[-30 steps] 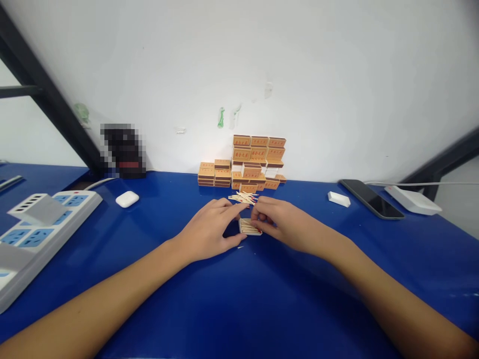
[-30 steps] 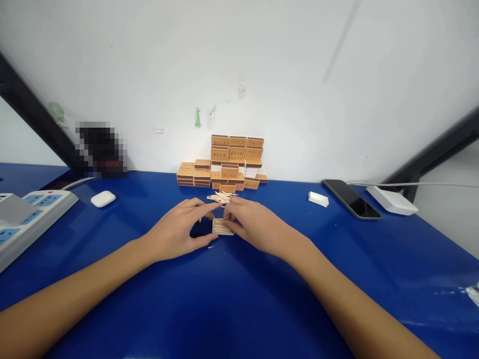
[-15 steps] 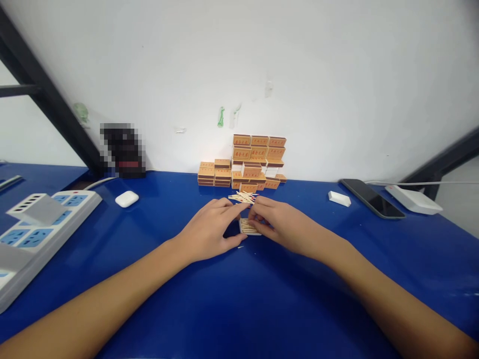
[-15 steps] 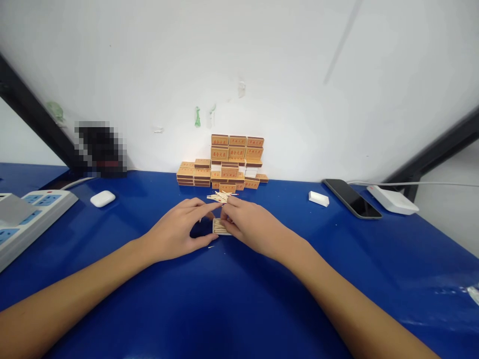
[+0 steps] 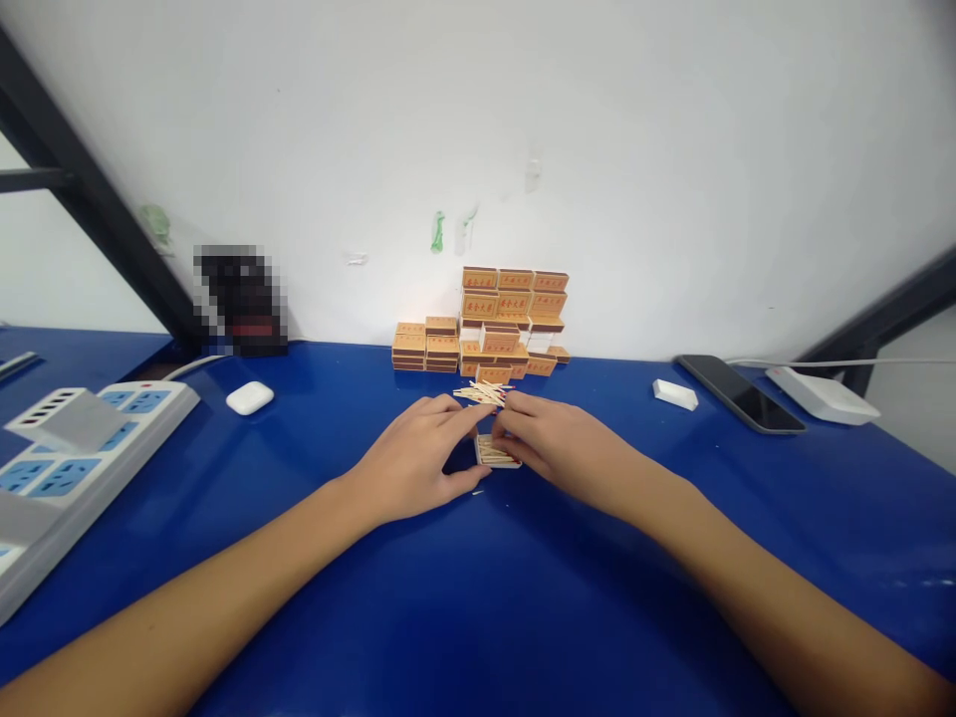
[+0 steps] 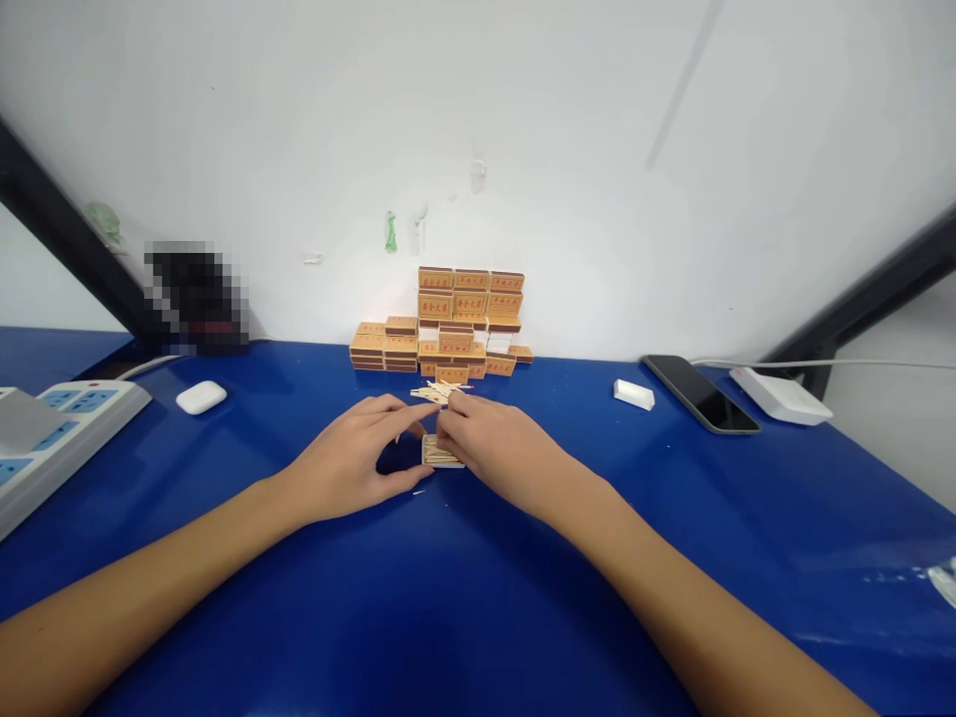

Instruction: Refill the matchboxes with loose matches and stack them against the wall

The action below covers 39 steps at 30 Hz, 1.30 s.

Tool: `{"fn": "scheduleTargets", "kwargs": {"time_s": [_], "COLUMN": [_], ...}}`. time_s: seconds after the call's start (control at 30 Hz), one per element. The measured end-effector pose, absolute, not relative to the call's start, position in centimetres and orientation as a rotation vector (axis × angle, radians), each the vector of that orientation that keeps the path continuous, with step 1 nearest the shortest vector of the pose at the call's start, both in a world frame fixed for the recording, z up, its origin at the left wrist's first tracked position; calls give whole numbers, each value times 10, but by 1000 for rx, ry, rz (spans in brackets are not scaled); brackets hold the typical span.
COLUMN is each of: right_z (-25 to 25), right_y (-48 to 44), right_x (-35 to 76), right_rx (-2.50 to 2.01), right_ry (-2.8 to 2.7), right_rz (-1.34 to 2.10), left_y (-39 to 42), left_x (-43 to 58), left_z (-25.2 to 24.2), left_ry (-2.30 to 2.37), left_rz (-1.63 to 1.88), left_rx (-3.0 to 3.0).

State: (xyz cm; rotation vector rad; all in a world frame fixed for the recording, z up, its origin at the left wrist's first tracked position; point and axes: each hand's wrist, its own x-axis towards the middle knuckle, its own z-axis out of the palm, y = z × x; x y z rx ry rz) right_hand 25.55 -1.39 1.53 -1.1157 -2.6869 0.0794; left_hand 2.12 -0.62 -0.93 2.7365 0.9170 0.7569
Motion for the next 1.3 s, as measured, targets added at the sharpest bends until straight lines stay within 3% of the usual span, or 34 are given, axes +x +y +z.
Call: {"fn": "scheduleTargets", "kwargs": {"time_s": [0.4, 0.7, 1.0, 1.17, 1.3], "right_z": [27, 24, 27, 31, 24], "right_y": [-10, -15, -15, 2, 18], "right_x": [268, 264, 264, 290, 311], "right_rx": [-1208, -1252, -1228, -1331, -1433], "right_ry": [-2563, -2622, -2592, -2511, -2512], "right_rz": [108, 397, 355, 161, 247], "left_y": [-6, -7, -6, -7, -5], "left_x": [21, 21, 21, 21, 20], "left_z": [-9, -10, -10, -10, -12], "left_ry": [903, 906, 913, 903, 901], "left_rz": [775, 792, 779, 789, 789], "left_rx": [2712, 2691, 2698, 2658, 2651]}}
